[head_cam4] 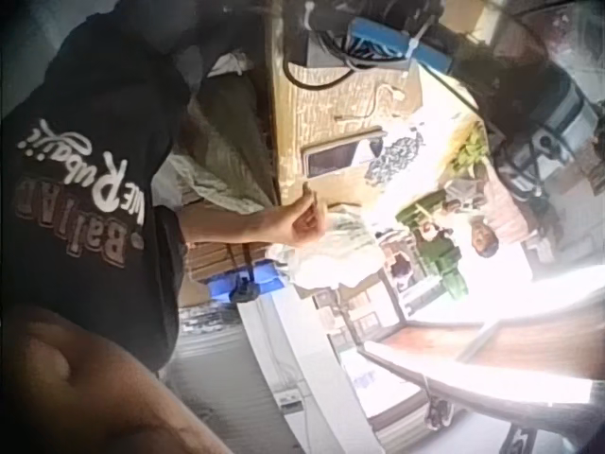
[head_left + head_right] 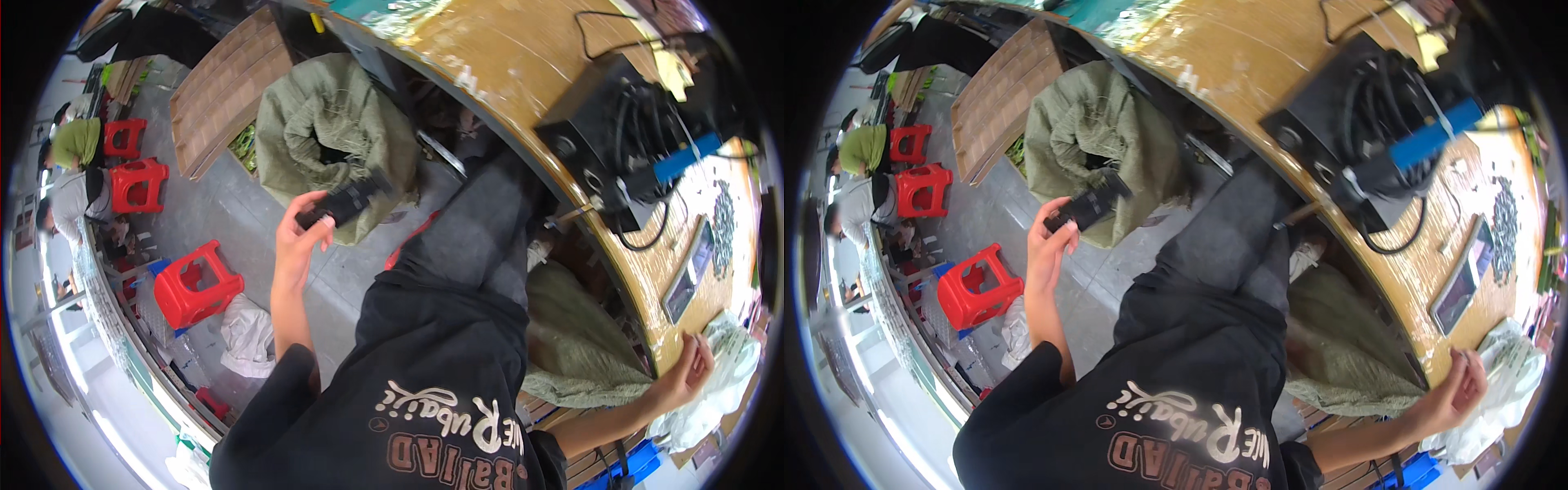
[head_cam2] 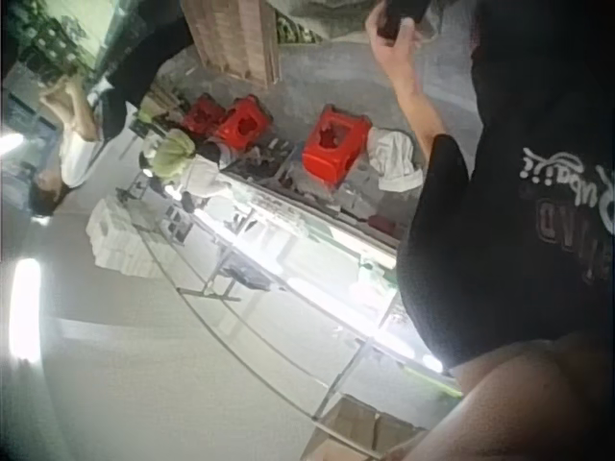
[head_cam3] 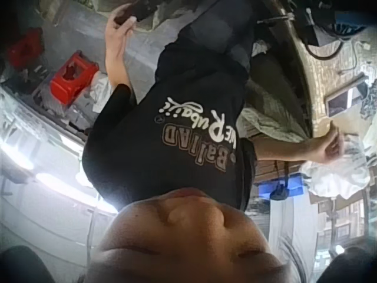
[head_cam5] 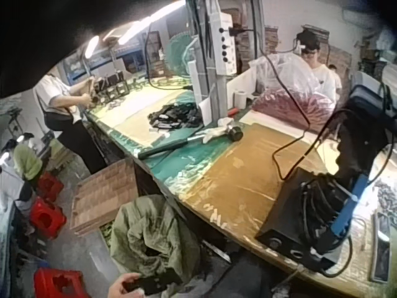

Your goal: Assembling small black plastic components at a factory workbench.

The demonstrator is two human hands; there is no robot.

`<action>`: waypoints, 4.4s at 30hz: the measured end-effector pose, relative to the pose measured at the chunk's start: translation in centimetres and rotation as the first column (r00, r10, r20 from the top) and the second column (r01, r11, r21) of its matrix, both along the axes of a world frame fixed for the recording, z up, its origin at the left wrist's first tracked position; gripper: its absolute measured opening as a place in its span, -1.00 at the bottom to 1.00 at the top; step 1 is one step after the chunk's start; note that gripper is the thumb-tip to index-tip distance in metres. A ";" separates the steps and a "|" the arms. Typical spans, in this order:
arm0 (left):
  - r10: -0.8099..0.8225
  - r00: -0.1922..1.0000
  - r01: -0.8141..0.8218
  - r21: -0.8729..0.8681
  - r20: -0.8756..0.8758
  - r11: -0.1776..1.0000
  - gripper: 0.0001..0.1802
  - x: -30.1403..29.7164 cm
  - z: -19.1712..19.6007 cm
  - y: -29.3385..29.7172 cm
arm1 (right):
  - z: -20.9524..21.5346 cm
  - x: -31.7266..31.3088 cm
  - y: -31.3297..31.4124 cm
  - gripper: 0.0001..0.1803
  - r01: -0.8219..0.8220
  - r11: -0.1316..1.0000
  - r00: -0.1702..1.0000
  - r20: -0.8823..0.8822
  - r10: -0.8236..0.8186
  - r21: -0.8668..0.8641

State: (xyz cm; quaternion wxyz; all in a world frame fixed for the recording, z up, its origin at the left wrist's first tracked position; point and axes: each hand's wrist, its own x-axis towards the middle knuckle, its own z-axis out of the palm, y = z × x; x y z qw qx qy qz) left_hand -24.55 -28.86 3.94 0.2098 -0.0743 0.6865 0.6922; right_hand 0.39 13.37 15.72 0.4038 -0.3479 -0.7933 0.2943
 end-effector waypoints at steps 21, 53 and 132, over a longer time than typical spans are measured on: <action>-0.811 0.584 0.807 0.090 0.030 0.584 -0.72 10.7 4.1 17.3 | -8.0 0.3 -12.5 -0.82 -0.582 0.333 0.813 -0.527 0.247 -0.742; -0.916 0.291 0.884 -0.289 -0.277 0.368 -0.77 10.0 4.9 17.7 | -8.3 -1.2 -10.9 -0.83 -0.532 0.294 0.832 -0.425 0.356 -0.794; -0.317 0.930 0.336 0.080 -0.186 0.939 -0.77 5.8 3.9 19.1 | -8.5 -6.4 -13.8 -0.53 -0.543 -0.214 0.764 -0.584 0.276 -0.812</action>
